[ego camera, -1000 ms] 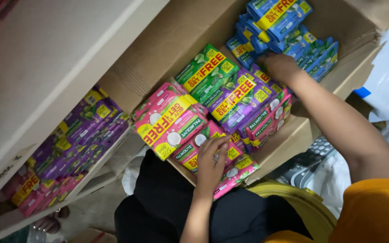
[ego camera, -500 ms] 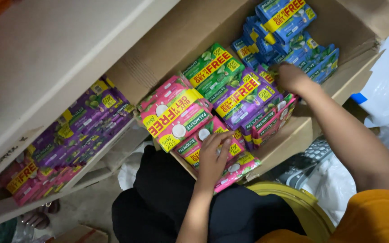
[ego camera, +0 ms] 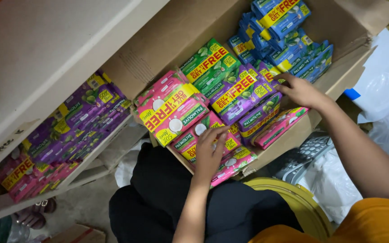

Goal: Organizing and stocking bars of soap and shampoo packets on retail shelves.

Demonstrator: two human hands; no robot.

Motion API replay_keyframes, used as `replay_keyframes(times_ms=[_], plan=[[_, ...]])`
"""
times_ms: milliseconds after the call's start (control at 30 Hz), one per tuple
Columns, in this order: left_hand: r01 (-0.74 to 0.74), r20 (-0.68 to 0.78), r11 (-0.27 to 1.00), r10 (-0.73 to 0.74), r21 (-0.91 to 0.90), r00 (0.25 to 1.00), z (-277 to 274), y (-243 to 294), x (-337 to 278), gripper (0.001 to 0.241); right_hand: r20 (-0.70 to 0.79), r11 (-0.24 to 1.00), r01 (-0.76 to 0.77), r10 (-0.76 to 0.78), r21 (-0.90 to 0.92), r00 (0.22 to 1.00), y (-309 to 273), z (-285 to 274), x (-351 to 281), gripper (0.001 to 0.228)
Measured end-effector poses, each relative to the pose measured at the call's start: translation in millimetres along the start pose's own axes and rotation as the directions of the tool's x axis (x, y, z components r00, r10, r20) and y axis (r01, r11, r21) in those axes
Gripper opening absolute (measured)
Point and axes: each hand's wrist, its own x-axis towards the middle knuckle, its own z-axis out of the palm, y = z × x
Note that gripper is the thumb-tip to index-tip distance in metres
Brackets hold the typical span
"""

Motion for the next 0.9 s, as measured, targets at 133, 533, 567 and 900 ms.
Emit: replay_keyframes(times_ms=[133, 533, 567, 900], plan=[[-0.012, -0.028, 1.0, 0.012, -0.012, 1.0, -0.6, -0.5, 1.4, 0.019, -0.072, 0.982, -0.161, 0.169, 0.104, 0.983, -23.6, -10.2, -9.8, 0.047], [0.036, -0.008, 0.998, -0.037, -0.042, 0.999, -1.8, 3.5, 2.1, 0.019, 0.204, 0.703, -0.51, 0.476, 0.496, 0.855, -52.4, -6.5, -6.3, 0.045], [0.012, -0.013, 0.999, -0.012, -0.031, 1.0, -1.3, 2.6, 1.5, 0.019, 0.084, 0.799, -0.465, 0.471, 0.381, 0.878, -38.9, -2.9, -6.1, 0.043], [-0.078, -0.019, 0.997, 0.078, -0.015, 0.997, -5.4, 0.6, 0.4, 0.019, -0.681, 0.999, -0.019, 0.039, 0.037, 0.731, -17.2, -81.8, -37.2, 0.025]])
